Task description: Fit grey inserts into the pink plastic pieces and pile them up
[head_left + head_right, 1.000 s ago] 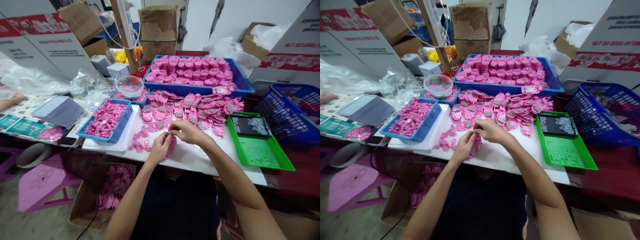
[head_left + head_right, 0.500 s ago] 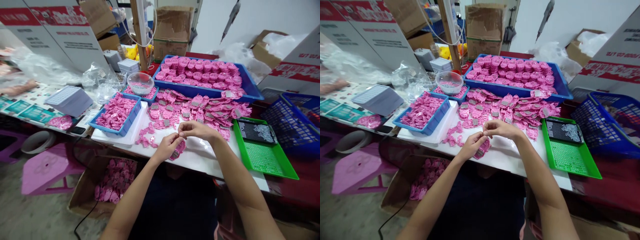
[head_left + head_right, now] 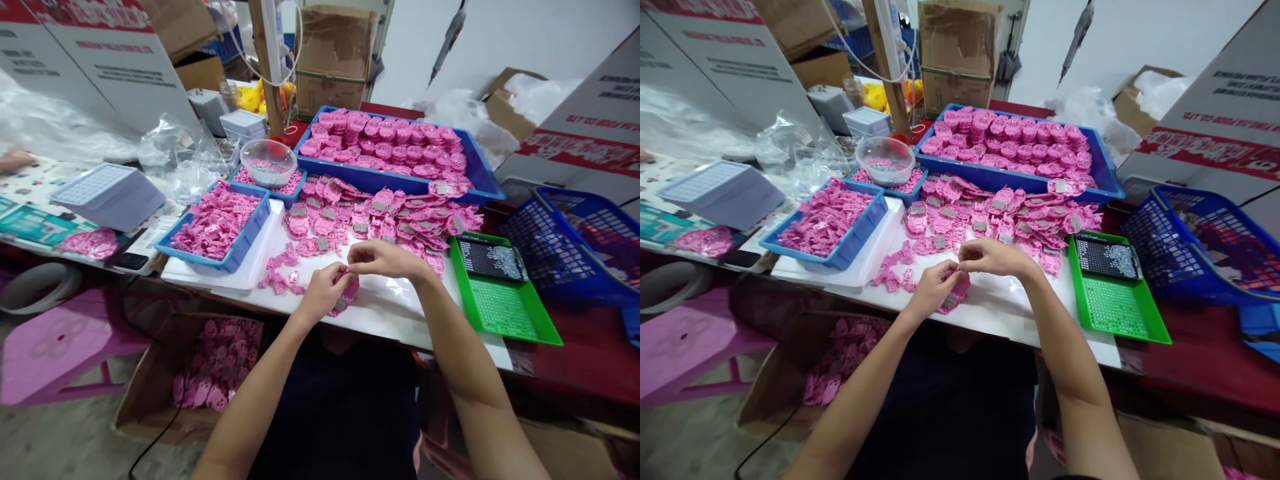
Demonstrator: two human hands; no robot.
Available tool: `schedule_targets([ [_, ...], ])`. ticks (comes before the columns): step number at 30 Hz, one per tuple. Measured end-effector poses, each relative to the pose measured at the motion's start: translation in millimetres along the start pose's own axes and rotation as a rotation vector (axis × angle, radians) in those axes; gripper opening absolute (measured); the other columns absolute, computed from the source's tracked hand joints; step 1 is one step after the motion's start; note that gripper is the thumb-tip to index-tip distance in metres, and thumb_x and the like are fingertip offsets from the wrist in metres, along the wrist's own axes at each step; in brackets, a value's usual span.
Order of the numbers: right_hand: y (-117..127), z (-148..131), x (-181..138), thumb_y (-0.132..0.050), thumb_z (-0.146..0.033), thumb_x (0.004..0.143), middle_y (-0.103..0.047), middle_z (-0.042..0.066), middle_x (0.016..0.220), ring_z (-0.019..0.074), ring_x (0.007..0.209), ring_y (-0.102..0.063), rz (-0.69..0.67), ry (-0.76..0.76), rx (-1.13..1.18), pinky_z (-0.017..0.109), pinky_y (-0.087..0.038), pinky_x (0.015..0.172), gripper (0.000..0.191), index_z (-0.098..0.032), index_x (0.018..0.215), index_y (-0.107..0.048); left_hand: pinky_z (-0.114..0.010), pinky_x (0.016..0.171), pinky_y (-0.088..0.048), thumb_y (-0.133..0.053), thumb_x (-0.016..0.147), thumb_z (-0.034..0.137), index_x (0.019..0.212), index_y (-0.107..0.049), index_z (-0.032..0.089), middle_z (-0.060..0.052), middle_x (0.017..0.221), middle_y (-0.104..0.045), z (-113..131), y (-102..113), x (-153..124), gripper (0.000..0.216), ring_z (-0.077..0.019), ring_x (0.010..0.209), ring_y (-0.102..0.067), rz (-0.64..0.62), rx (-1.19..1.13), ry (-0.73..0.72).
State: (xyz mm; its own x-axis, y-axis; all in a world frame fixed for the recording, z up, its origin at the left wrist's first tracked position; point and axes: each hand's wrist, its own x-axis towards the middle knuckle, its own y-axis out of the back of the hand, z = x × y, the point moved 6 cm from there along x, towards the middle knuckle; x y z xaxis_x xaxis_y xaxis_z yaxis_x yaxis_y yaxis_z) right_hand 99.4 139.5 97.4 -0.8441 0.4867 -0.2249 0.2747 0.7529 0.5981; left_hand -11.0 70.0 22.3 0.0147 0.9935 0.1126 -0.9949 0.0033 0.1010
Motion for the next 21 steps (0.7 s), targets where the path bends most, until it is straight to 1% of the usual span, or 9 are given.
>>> schedule_targets([
  [6, -3, 10, 5, -0.064, -0.032, 0.087, -0.054, -0.003, 0.07, 0.0099, 0.064, -0.045, -0.023, -0.021, 0.027, 0.023, -0.032, 0.058, 0.018, -0.015, 0.079, -0.062, -0.025, 0.065, -0.046, -0.064, 0.089, 0.04, 0.085, -0.066, 0.019, 0.001, 0.074, -0.068, 4, -1, -3, 0.022, -0.0137, 0.068, -0.061, 0.02, 0.052, -0.002],
  [10, -7, 14, 7, -0.064, -0.029, 0.085, -0.054, -0.003, 0.068, 0.0096, 0.063, -0.044, -0.067, -0.019, 0.06, 0.023, -0.033, 0.058, 0.017, -0.014, 0.078, -0.063, -0.025, 0.06, -0.041, -0.062, 0.09, 0.041, 0.083, -0.065, 0.018, 0.002, 0.068, -0.063, 11, -1, -7, 0.024, -0.0116, 0.061, -0.053, 0.024, 0.134, -0.028],
  [12, -9, 15, 8, -0.064, -0.028, 0.085, -0.055, -0.002, 0.068, 0.0096, 0.062, -0.044, -0.109, -0.028, 0.075, 0.023, -0.034, 0.058, 0.015, -0.014, 0.079, -0.064, -0.025, 0.059, -0.037, -0.06, 0.091, 0.038, 0.08, -0.063, 0.018, 0.003, 0.064, -0.058, 15, -2, -9, 0.023, -0.0106, 0.058, -0.048, 0.003, 0.166, -0.047],
  [14, -11, 19, 9, -0.064, -0.027, 0.085, -0.055, -0.002, 0.067, 0.0093, 0.061, -0.044, -0.156, -0.049, 0.118, 0.023, -0.034, 0.057, 0.015, -0.014, 0.08, -0.065, -0.025, 0.058, -0.036, -0.058, 0.091, 0.035, 0.08, -0.062, 0.018, 0.004, 0.062, -0.055, 17, -3, -11, 0.021, -0.0102, 0.057, -0.046, -0.034, 0.162, -0.059],
  [17, -15, 24, 10, -0.065, -0.029, 0.085, -0.053, -0.003, 0.068, 0.0084, 0.06, -0.043, -0.228, -0.061, 0.223, 0.022, -0.035, 0.056, 0.015, -0.014, 0.082, -0.064, -0.025, 0.06, -0.036, -0.053, 0.095, 0.034, 0.083, -0.063, 0.017, 0.003, 0.064, -0.055, 17, -3, -11, 0.023, -0.0109, 0.059, -0.047, -0.076, 0.123, -0.067],
  [21, -12, 28, 8, -0.069, -0.033, 0.086, -0.053, -0.004, 0.07, 0.0081, 0.061, -0.045, -0.253, -0.021, 0.274, 0.022, -0.038, 0.058, 0.019, -0.015, 0.085, -0.062, -0.026, 0.06, -0.036, -0.049, 0.097, 0.037, 0.084, -0.064, 0.017, 0.002, 0.065, -0.054, 14, -2, -8, 0.028, -0.0114, 0.059, -0.047, -0.076, 0.079, -0.07],
])
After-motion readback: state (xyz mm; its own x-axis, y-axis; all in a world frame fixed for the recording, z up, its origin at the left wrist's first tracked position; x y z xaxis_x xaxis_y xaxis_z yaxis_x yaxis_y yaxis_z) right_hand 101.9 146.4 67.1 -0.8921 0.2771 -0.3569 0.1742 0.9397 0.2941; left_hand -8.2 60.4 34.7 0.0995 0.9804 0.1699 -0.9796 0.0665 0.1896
